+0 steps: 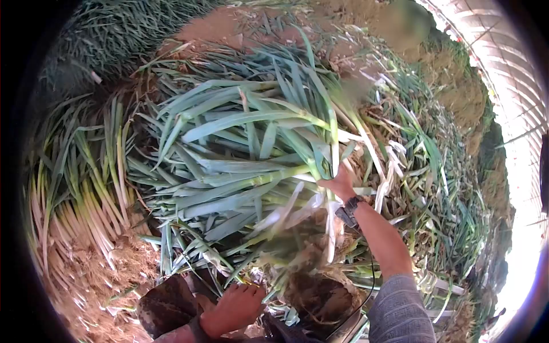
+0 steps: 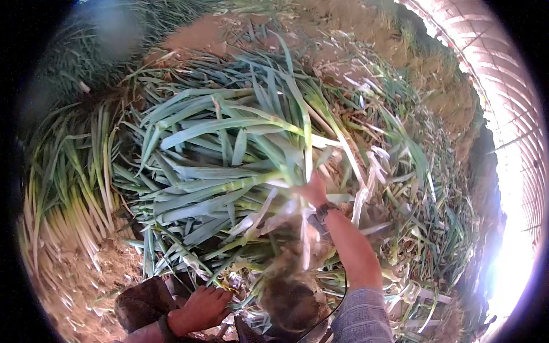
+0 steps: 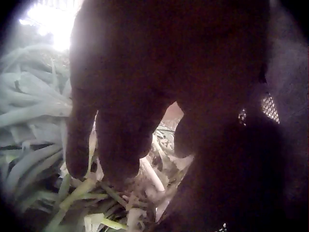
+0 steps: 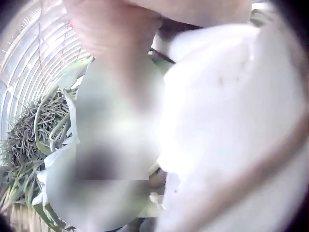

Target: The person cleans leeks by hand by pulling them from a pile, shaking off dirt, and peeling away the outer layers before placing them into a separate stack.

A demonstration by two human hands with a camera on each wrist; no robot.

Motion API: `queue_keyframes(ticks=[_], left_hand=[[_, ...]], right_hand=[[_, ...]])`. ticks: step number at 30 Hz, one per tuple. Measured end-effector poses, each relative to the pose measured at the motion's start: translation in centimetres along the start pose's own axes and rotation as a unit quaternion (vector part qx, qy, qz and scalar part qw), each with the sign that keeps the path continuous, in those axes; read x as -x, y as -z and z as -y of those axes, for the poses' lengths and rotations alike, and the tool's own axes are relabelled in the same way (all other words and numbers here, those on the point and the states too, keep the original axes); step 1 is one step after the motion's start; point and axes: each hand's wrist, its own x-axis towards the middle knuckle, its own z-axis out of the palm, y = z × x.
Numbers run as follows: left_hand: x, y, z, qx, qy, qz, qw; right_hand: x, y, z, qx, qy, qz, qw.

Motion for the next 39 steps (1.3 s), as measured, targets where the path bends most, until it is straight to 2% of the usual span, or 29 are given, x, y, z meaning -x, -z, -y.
queue_keyframes(ticks=[1, 2, 3, 5, 6, 9, 10, 11, 12, 13, 14, 15, 17, 19, 21, 22, 23, 25, 26, 27, 29, 30, 31, 33, 34, 35, 37, 38, 39], left_hand=[[0.3, -0.1, 0.2, -0.005, 0.004, -0.009, 1.0], [0.6, -0.1, 0.6, -0.032, 0.008, -0.006, 0.999], [1.1, -0.2, 0.4, -0.052, 0.01, 0.004, 0.999], [1.6, 0.7, 0.1, 0.0, 0.009, -0.051, 0.999], [1.8, 0.9, -0.1, 0.027, 0.015, -0.065, 0.997], [2.6, 2.6, -0.9, 0.087, 0.002, -0.105, 0.991], [2.7, 3.1, -1.3, 0.124, -0.017, -0.13, 0.984], [3.0, 3.4, -1.6, 0.118, -0.018, -0.144, 0.982], [3.3, 3.5, -1.5, 0.153, -0.026, -0.194, 0.969], [3.6, 3.5, -1.1, 0.189, -0.031, -0.246, 0.95], [4.1, 3.5, -0.5, 0.186, -0.012, -0.242, 0.952], [4.2, 2.5, 0.5, 0.203, -0.01, -0.271, 0.941], [4.1, 2.6, 0.1, 0.214, -0.014, -0.327, 0.92], [3.1, 2.1, 0.8, 0.209, -0.045, -0.329, 0.92], [2.0, 0.7, 1.0, 0.342, -0.013, -0.262, 0.902], [-0.9, -3.9, 3.8, 0.421, -0.136, -0.278, 0.853], [-0.9, -3.4, 2.8, 0.423, -0.14, -0.279, 0.851], [-0.6, -1.7, 0.5, 0.579, 0.093, -0.087, 0.805], [-0.7, -1.4, 0.6, 0.572, 0.08, -0.081, 0.812], [-0.1, -1.7, 0.4, 0.574, 0.082, -0.08, 0.811], [0.7, -0.2, -0.9, 0.558, 0.135, -0.138, 0.807], [1.3, 0.3, -1.7, 0.546, 0.131, -0.198, 0.803], [1.1, 0.2, -1.8, 0.546, 0.126, -0.197, 0.804], [0.1, -0.8, -0.5, 0.493, 0.152, -0.26, 0.816], [-0.8, -2.1, 0.5, 0.558, 0.091, -0.312, 0.764], [-0.2, -0.7, -0.6, 0.584, 0.079, -0.341, 0.732], [1.4, 1.5, -1.0, 0.666, 0.094, -0.312, 0.671], [1.4, 2.0, -0.3, 0.755, 0.079, -0.269, 0.593], [1.6, 1.8, 0.0, 0.787, 0.043, -0.257, 0.56]], right_hand=[[-0.4, 0.1, 0.9, -0.055, -0.023, 0.054, 0.997], [-0.9, 0.2, 1.7, -0.236, -0.037, 0.078, 0.968], [0.2, 1.4, 6.0, -0.218, 0.032, 0.058, 0.974], [2.0, 4.3, 13.3, -0.18, -0.083, 0.131, 0.971], [2.2, 4.8, 14.8, -0.201, -0.081, 0.124, 0.968], [3.1, 3.3, 15.4, -0.299, -0.072, 0.093, 0.947], [3.3, 0.5, 12.4, -0.347, -0.128, 0.036, 0.928], [6.1, -1.0, 13.1, -0.326, -0.091, 0.077, 0.938], [7.6, -2.5, 12.3, -0.214, 0.018, 0.085, 0.973], [8.3, -4.0, 11.6, -0.277, -0.042, 0.104, 0.954], [7.7, -6.9, 7.0, -0.284, -0.085, 0.033, 0.954], [9.9, -6.1, 8.3, -0.29, -0.103, 0.107, 0.945], [13.6, -3.8, 13.4, -0.194, -0.099, 0.11, 0.97], [13.9, -3.8, 12.3, -0.18, -0.052, 0.098, 0.977], [16.1, -4.5, 13.6, -0.244, -0.066, 0.118, 0.96], [17.2, -4.5, 15.2, -0.219, -0.073, 0.112, 0.967], [17.5, -5.0, 14.7, -0.13, -0.063, 0.091, 0.985], [17.9, -7.9, 12.9, -0.143, -0.023, 0.02, 0.989], [18.1, -8.3, 13.6, -0.058, -0.059, -0.011, 0.997], [18.8, -8.2, 13.8, -0.057, -0.061, -0.01, 0.996], [20.7, -6.2, 15.4, -0.21, -0.091, 0.037, 0.973], [22.1, -4.8, 17.0, -0.22, -0.081, 0.044, 0.971], [22.0, -4.6, 16.2, -0.221, -0.034, 0.016, 0.974], [25.5, -1.4, 22.4, -0.335, -0.055, 0.037, 0.94], [26.2, -1.1, 22.6, -0.336, -0.056, 0.032, 0.94], [26.6, -0.5, 22.7, -0.363, -0.048, 0.025, 0.93], [27.6, 0.4, 23.2, -0.385, -0.036, 0.012, 0.922], [28.5, 0.6, 23.4, -0.341, -0.027, 0.058, 0.938], [29.5, 0.4, 23.1, -0.299, -0.021, 0.102, 0.949]])
